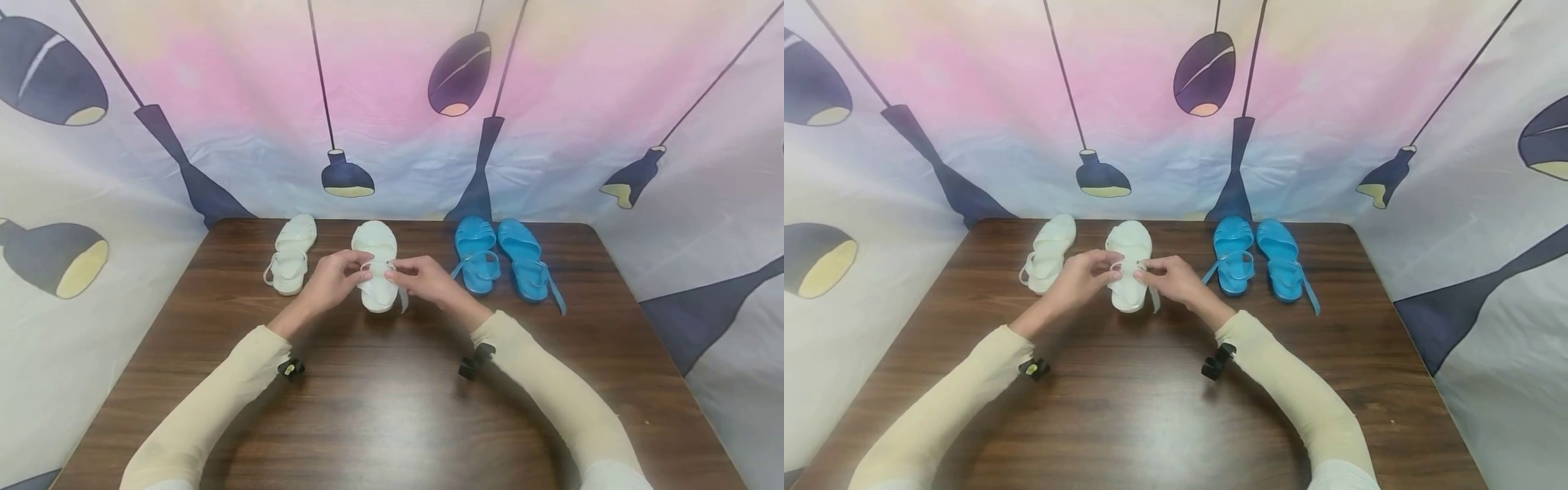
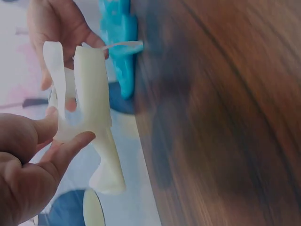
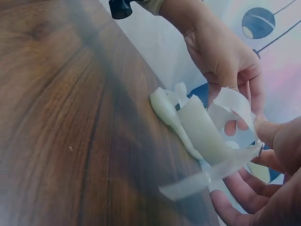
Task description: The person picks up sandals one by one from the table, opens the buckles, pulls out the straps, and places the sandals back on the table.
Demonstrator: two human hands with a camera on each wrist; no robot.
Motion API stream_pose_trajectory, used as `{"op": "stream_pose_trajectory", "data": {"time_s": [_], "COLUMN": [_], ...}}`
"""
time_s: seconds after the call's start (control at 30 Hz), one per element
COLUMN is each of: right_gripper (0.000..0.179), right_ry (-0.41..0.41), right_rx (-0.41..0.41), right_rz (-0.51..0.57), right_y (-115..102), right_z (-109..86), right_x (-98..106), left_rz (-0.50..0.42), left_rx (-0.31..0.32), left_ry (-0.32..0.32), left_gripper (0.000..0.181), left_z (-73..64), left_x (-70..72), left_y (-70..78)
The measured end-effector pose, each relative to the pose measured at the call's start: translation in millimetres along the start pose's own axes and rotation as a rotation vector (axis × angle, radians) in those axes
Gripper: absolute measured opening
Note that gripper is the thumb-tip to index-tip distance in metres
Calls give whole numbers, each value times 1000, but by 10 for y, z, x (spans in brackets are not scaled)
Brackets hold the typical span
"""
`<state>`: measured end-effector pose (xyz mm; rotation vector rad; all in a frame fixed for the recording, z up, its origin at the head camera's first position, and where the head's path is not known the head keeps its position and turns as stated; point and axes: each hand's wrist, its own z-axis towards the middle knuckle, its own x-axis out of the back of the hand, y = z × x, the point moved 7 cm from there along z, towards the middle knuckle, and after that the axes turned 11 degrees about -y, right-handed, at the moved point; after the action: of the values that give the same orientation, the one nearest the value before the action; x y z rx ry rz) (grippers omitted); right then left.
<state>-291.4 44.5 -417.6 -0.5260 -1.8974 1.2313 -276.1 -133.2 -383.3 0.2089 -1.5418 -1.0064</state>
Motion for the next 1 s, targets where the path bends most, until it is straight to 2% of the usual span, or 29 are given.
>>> {"op": "stream_pose_trajectory", "data": {"time_s": [0.23,0.53,1.0], "right_gripper": [54,55,52], "right_ry": [7,6,-6], "right_rx": [11,-18,-79], "right_rz": [-79,-114,-94], "right_y": [73,239,503], "right_z": [-319,-643,-853], "right_x": [58,18,-84], "left_rz": [-67,-167,-187], "left_rx": [-17,-40,-27], "left_ry": [-32,-88,-175], "left_gripper": [33,32,34], "left_z": [-93,-202,-316], "left_x": [-202,-509,-784], "left_y": [191,292,298]}}
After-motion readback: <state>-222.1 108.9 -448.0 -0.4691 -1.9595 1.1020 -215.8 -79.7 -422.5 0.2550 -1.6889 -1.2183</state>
